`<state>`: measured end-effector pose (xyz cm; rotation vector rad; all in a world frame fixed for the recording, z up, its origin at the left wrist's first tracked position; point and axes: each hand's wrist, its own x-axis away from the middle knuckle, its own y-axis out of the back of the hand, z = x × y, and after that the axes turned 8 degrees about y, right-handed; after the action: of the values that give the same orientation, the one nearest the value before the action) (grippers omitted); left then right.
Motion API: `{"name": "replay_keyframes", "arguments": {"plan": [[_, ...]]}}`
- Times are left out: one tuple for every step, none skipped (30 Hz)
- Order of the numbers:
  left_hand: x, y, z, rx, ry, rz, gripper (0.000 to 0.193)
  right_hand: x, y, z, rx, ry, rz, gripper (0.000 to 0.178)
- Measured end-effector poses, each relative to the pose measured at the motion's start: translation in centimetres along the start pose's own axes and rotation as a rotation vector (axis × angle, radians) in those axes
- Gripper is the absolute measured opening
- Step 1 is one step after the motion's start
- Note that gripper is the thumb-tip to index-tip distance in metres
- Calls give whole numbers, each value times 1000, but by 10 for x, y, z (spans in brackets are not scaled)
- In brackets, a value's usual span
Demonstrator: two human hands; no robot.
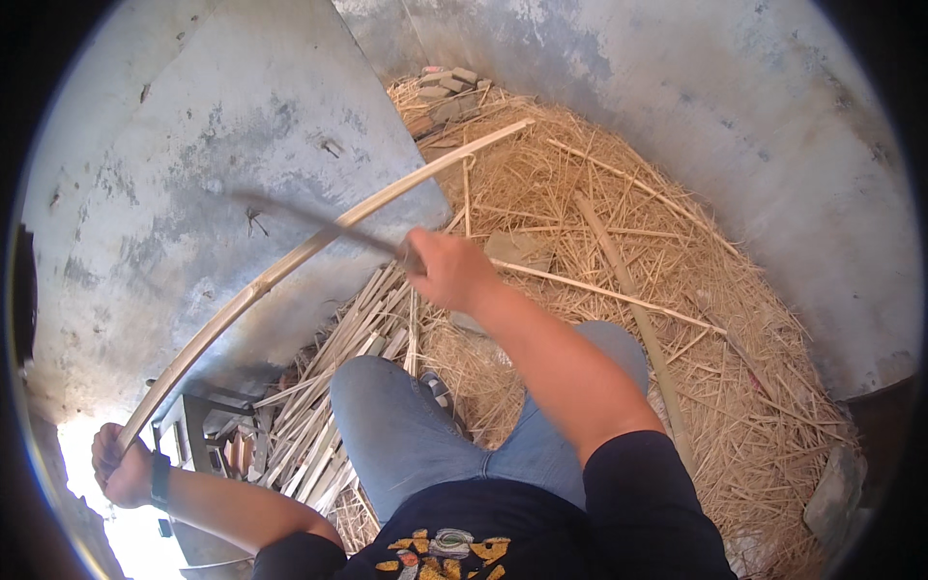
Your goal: The person sits on a straw-covered floor and uses a knife to split long bamboo poles into thin strips. They hold the bamboo with one hand and use the knife to shave and split the material, creating a pile of bamboo strips.
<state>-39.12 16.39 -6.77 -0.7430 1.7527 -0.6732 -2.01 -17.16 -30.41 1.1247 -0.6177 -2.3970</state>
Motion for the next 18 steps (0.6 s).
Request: {"name": "replay_keyframes", "arguments": {"plan": [[0, 3, -5, 20, 7, -9, 31, 0, 1, 5, 3, 130, -14, 26], [0, 4, -10, 3, 16, -23, 32, 4, 6, -5, 17, 180, -34, 26], [1, 2, -18, -11, -15, -11, 32, 5, 4, -18, 4, 27, -85, 25], [3, 0, -27, -25, -47, 2, 32, 5, 2, -33, -10, -125, -135, 24], [3, 0, -32, -23, -81, 14, 32, 5, 4, -45, -11, -271, -191, 24], [5, -3, -38, -149, -203, -107, 34, 6, 6, -54, 36, -362, -195, 24], [9, 0, -41, -99, -153, -54, 34, 9, 9, -64, 84, -454, -200, 24], [12, 2, -45, -57, -104, 1, 35, 6, 12, -62, 124, -548, -203, 24], [15, 6, -48, -15, -54, 56, 35, 5, 10, -57, 61, -493, -200, 23], [13, 18, -51, -2, -37, 144, 36, 7, 3, -49, 1, -439, -196, 22], [15, 21, -51, 7, -44, 112, 36, 6, -3, -37, -60, -382, -190, 21], [15, 22, -50, 12, -47, 80, 36, 5, -8, -20, -45, -263, -138, 20], [16, 24, -48, 16, -49, 49, 36, 2, -10, -2, -31, -144, -86, 19], [17, 22, -44, 15, -62, 50, 36, 1, -9, 10, -14, -27, -34, 19], [17, 22, -44, 4, -61, 43, 35, 0, -6, 11, 57, 69, -34, 18], [17, 20, -46, -9, -62, 36, 35, -4, -4, 12, 126, 166, -33, 18], [18, 18, -48, -26, -63, 32, 34, -7, -3, 10, 190, 262, -33, 18], [17, 14, -56, -41, -66, 41, 35, -7, -6, 2, 123, 88, -71, 18]]}}
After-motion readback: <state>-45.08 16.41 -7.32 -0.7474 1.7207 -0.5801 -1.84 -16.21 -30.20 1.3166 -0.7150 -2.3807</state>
